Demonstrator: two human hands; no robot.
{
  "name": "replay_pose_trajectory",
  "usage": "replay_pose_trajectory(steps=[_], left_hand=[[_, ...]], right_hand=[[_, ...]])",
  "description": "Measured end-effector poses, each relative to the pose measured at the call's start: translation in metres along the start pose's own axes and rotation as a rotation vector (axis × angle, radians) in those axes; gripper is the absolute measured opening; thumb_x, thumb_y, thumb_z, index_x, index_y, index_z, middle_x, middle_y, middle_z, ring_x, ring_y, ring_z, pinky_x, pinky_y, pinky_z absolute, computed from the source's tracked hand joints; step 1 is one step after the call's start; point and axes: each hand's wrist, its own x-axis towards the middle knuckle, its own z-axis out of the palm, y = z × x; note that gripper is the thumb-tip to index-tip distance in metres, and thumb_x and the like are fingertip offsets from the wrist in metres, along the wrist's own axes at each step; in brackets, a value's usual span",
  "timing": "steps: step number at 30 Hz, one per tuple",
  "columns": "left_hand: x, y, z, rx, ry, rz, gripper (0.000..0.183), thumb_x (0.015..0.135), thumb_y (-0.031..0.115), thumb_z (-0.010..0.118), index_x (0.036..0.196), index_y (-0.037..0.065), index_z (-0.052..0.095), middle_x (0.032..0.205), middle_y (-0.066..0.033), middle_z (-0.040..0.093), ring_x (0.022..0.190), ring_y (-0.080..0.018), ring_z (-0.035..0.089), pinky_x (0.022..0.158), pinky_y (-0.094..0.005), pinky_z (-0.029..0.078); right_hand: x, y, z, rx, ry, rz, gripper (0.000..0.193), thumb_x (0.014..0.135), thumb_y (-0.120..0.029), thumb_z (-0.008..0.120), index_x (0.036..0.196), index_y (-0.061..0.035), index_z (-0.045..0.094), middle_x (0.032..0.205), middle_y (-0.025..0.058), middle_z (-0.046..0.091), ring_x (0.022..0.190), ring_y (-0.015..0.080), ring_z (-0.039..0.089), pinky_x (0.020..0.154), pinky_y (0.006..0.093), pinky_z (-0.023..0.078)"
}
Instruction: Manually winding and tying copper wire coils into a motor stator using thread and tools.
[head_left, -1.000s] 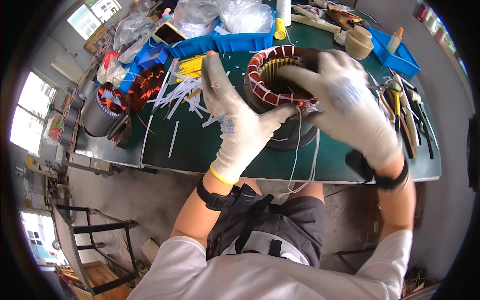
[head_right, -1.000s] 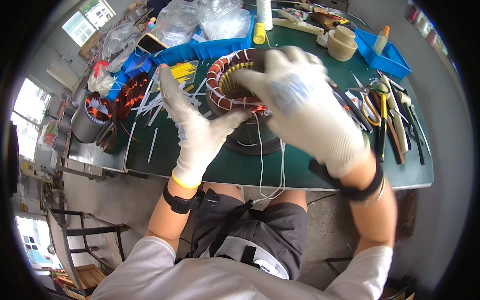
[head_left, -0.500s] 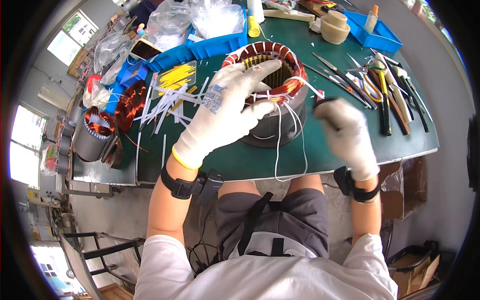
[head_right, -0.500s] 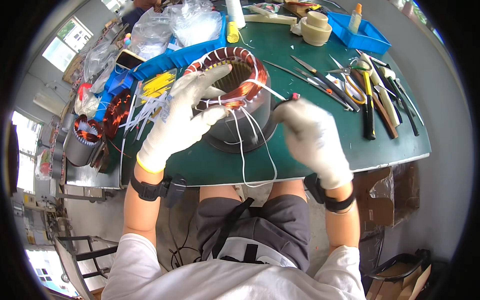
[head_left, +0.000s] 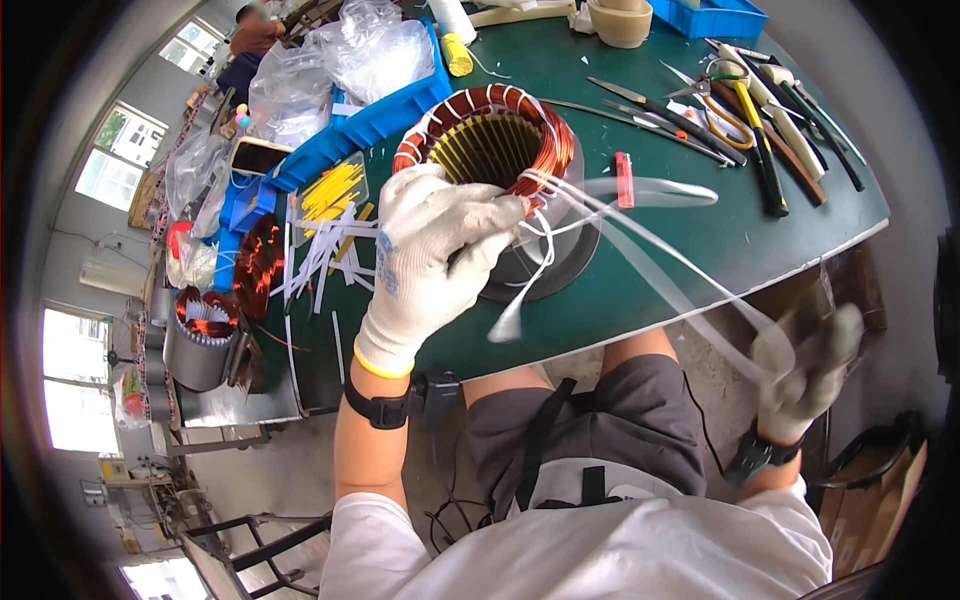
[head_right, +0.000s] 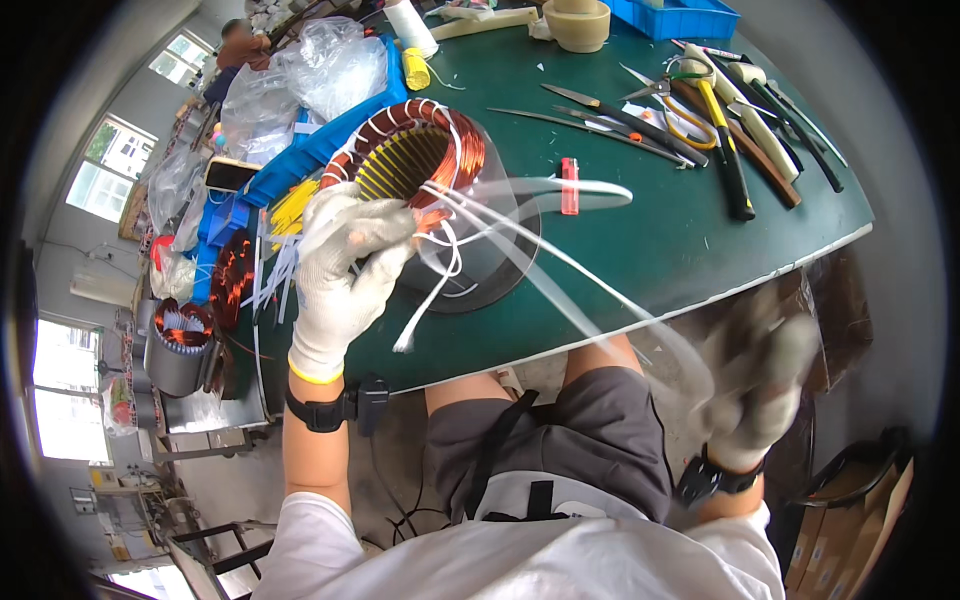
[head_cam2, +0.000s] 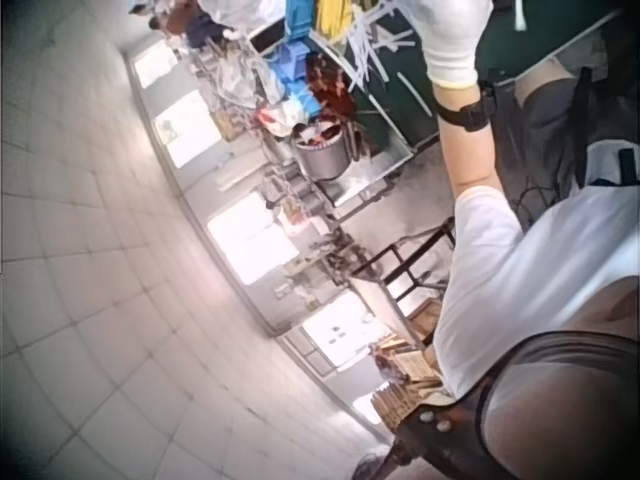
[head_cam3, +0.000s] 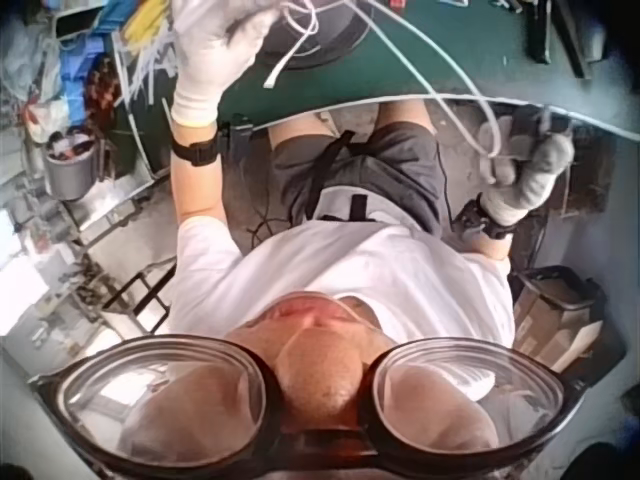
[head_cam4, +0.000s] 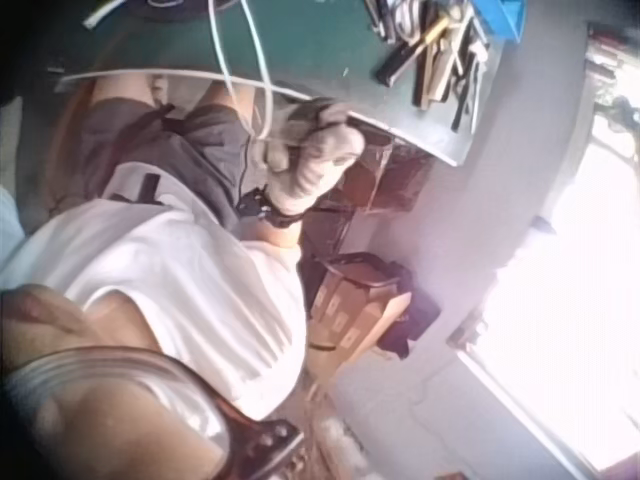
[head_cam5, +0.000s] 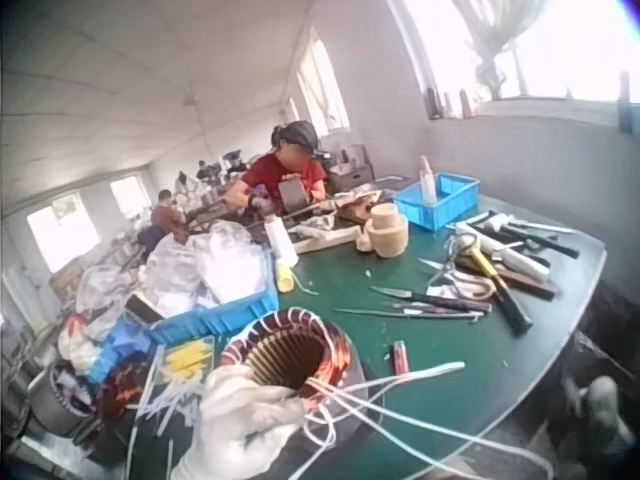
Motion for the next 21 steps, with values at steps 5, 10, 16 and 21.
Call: replay_pose_trajectory(steps=[5, 10, 16, 21], left_hand=[[0.001, -0.004, 0.002, 0.03, -0.038, 0.007, 0.016, 0.077, 0.012, 0.076, 0.092, 0.016, 0.075, 0.095, -0.0015, 0.072, 0.085, -0.0242, 0.063, 0.091, -0.0409, 0.042], [-0.002, -0.006, -0.008, 0.026, -0.021, 0.006, 0.018, 0.078, 0.013, 0.076, 0.096, 0.019, 0.075, 0.096, -0.0012, 0.071, 0.085, -0.0247, 0.061, 0.09, -0.041, 0.042], [0.008, -0.005, -0.004, 0.031, -0.037, 0.026, 0.018, 0.079, 0.016, 0.074, 0.097, 0.02, 0.075, 0.096, -0.0004, 0.071, 0.082, -0.0248, 0.061, 0.088, -0.0407, 0.042], [0.001, -0.004, -0.009, 0.047, -0.049, 0.017, 0.017, 0.079, 0.014, 0.074, 0.095, 0.018, 0.074, 0.094, -0.0016, 0.071, 0.078, -0.024, 0.06, 0.086, -0.04, 0.041]], right_hand=[[-0.033, -0.016, 0.006, -0.193, 0.516, -0.054, 0.014, 0.093, -0.016, 0.066, 0.09, -0.0092, 0.055, 0.086, 0.0069, 0.063, 0.064, 0.0144, 0.057, 0.049, 0.0229, 0.044], [-0.057, -0.042, -0.025, -0.868, -0.171, 0.337, 0.011, 0.083, -0.012, 0.067, 0.085, -0.0023, 0.071, 0.076, 0.0075, 0.065, 0.068, 0.0174, 0.061, 0.063, 0.034, 0.05], [-0.1, -0.006, -0.085, -1.572, -0.564, 0.958, 0.01, 0.083, -0.009, 0.066, 0.091, -0.0057, 0.071, 0.091, 0.0158, 0.066, 0.084, 0.0355, 0.064, 0.075, 0.042, 0.051], [0.017, 0.067, 0.035, -1.16, 0.099, 0.288, 0.017, 0.081, -0.005, 0.069, 0.095, -0.0021, 0.061, 0.092, 0.01, 0.058, 0.076, 0.0181, 0.056, 0.068, 0.0314, 0.046]])
